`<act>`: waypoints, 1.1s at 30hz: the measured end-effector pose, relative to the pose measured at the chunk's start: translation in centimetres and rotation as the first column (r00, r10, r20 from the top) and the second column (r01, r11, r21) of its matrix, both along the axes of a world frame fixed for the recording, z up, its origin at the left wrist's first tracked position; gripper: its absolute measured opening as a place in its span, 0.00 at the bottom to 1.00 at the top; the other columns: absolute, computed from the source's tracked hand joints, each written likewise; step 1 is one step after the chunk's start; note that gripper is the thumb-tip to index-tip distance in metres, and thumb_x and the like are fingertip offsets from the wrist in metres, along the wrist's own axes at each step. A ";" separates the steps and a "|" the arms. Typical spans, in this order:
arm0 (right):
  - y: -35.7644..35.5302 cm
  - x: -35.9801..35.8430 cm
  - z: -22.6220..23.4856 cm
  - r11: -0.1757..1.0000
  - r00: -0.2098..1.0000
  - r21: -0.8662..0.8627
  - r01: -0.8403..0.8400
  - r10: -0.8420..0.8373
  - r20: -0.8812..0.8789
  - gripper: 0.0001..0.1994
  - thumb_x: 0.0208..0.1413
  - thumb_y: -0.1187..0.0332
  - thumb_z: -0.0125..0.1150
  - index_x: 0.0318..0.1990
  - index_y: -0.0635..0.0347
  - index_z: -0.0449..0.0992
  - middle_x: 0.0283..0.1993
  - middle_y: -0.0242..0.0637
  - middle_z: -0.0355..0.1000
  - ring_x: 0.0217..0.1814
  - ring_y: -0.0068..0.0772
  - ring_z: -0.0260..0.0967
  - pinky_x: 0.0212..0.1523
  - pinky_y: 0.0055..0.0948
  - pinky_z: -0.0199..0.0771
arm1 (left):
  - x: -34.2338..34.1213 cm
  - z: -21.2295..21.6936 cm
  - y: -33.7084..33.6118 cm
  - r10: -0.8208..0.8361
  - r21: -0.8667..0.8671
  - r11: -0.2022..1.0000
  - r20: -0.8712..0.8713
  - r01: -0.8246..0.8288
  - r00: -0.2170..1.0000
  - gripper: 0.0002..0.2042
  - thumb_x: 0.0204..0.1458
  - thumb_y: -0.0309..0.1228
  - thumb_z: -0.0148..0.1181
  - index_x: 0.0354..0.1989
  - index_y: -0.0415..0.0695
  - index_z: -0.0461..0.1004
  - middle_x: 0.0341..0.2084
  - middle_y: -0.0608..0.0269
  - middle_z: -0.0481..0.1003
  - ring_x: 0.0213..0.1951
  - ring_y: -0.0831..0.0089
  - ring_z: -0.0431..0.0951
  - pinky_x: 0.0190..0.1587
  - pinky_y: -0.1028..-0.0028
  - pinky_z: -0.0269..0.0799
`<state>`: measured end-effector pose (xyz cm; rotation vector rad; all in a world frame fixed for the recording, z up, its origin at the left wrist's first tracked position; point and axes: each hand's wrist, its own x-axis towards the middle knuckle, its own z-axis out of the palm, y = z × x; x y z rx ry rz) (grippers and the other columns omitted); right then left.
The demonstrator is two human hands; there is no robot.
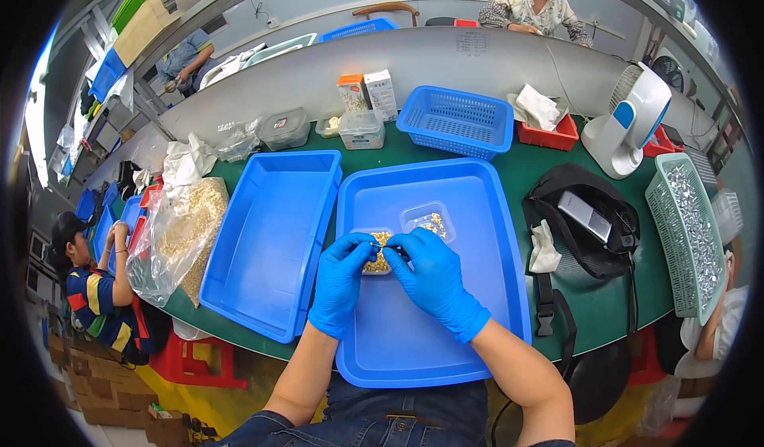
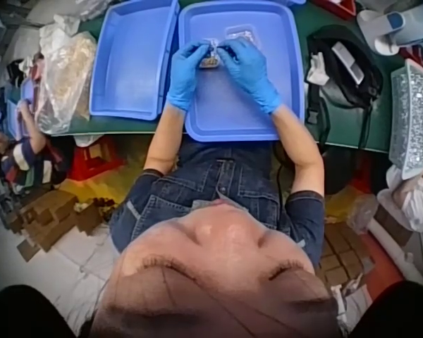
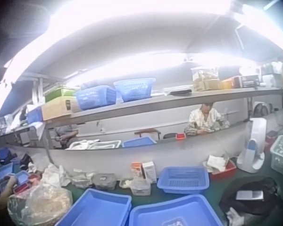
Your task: Packaging small electronic or hardware components into plastic bags manually.
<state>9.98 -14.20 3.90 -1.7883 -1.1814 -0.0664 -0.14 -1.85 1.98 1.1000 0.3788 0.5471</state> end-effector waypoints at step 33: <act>0.0 -0.1 -0.2 1.000 0.994 0.018 -0.020 0.022 -0.109 0.06 0.53 0.70 0.59 0.37 0.60 0.73 0.34 0.39 0.70 0.30 0.32 0.71 0.31 0.26 0.72 | 0.1 1.3 -0.5 0.049 -0.030 0.998 -0.040 -0.050 0.998 0.06 0.52 0.25 0.56 0.38 0.41 0.76 0.33 0.65 0.76 0.37 0.79 0.74 0.43 0.79 0.68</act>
